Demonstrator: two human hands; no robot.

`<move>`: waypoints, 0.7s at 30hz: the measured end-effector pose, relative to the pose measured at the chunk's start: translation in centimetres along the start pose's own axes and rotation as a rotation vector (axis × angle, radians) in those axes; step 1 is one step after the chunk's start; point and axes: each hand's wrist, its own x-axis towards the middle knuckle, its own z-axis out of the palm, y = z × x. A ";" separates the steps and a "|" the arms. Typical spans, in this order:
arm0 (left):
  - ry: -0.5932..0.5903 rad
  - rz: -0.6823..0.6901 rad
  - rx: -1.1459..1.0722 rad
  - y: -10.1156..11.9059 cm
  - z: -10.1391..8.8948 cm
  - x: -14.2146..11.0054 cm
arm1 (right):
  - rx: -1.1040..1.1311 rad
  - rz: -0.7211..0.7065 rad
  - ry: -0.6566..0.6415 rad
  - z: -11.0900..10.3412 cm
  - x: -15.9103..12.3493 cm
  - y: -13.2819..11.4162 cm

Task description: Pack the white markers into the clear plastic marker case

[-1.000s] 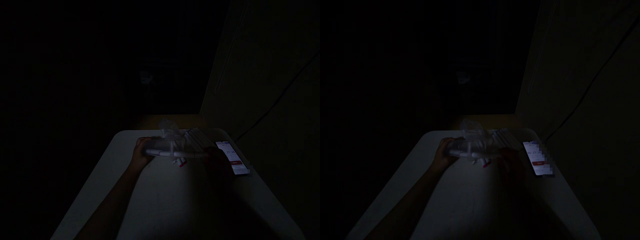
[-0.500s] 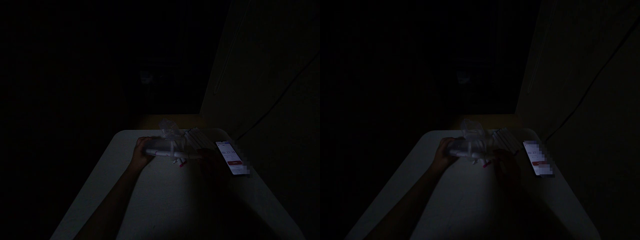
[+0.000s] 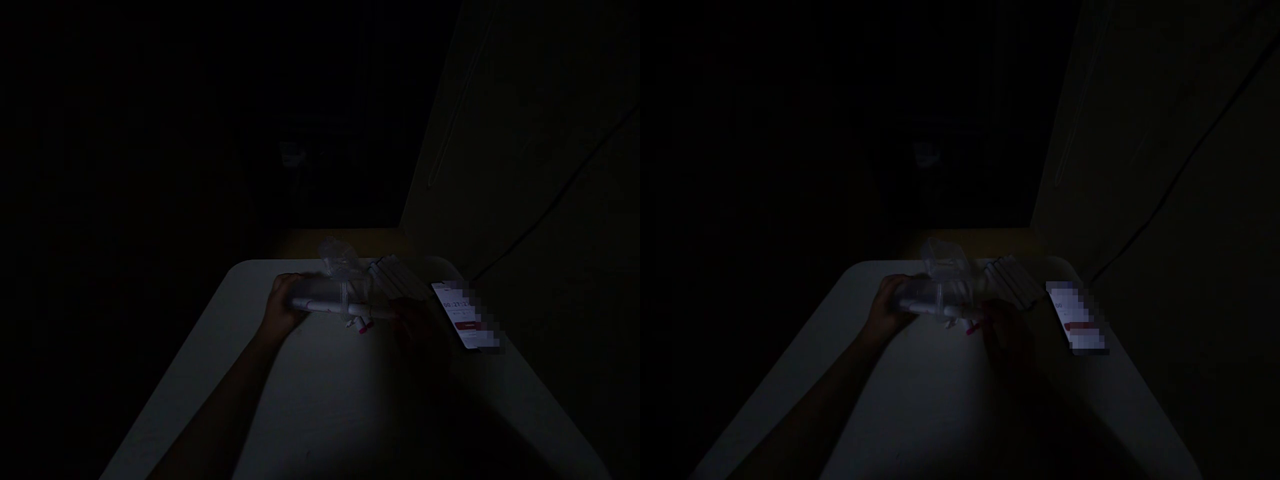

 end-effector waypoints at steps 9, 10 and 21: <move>-0.012 -0.046 0.005 0.3 0.0 0.0 | -0.022 0.005 -0.050 -0.1 0.1 0.4; -0.007 -0.032 0.002 0.3 0.0 0.0 | -0.022 -0.018 -0.053 -0.2 0.1 0.5; -0.012 -0.062 0.024 0.4 0.0 0.0 | 0.007 0.069 -0.051 -0.2 0.1 -0.2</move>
